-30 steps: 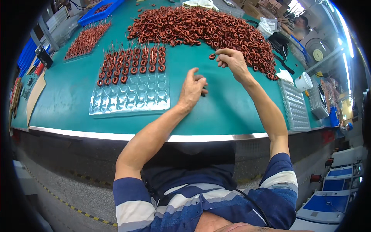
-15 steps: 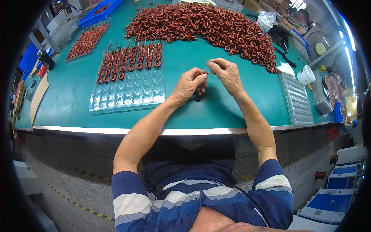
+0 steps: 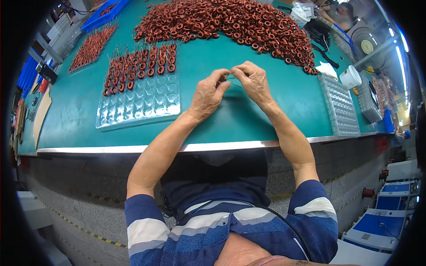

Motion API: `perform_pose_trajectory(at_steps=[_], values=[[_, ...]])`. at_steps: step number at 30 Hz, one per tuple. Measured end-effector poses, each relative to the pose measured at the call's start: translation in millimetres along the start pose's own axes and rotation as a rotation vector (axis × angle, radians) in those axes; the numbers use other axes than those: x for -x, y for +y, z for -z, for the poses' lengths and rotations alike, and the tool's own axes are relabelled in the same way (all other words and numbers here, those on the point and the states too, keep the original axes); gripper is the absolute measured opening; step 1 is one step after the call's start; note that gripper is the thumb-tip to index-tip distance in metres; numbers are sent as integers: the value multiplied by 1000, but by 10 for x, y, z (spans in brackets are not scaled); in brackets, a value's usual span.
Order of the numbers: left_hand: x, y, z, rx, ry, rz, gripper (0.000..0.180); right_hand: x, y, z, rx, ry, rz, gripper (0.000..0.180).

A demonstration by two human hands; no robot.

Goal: The recorder is placing small red toroidal electronic components into individual slots of a clear plastic tray on a green workbench.

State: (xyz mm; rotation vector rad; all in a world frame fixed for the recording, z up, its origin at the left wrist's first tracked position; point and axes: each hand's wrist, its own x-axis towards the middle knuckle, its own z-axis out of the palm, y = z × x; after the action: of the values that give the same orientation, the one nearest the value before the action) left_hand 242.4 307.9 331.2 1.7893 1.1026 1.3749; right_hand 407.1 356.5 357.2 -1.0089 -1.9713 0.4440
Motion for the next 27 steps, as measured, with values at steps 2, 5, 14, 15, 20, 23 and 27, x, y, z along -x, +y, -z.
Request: perform_pose_trajectory(at_steps=[2,5,14,15,20,23,27], values=[[-55,-22,9,-102,125,-45,25,9,-101,3,224,114,305,10],[-77,-91,84,-145,155,-17,23,82,-370,-74,382,142,611,2],[10,94,211,508,-20,281,15,72,-118,-68,-264,37,-101,17],[2,83,222,553,-29,309,16,65,-135,-59,-315,1,-193,19],[-38,-1,198,680,-3,358,18,21,-4,-129,-720,-148,-530,29],[-25,-34,232,740,27,379,17,31,-52,-108,-717,-95,-472,34],[-35,-33,230,700,53,285,21,25,57,-35,-746,-208,-435,38]])
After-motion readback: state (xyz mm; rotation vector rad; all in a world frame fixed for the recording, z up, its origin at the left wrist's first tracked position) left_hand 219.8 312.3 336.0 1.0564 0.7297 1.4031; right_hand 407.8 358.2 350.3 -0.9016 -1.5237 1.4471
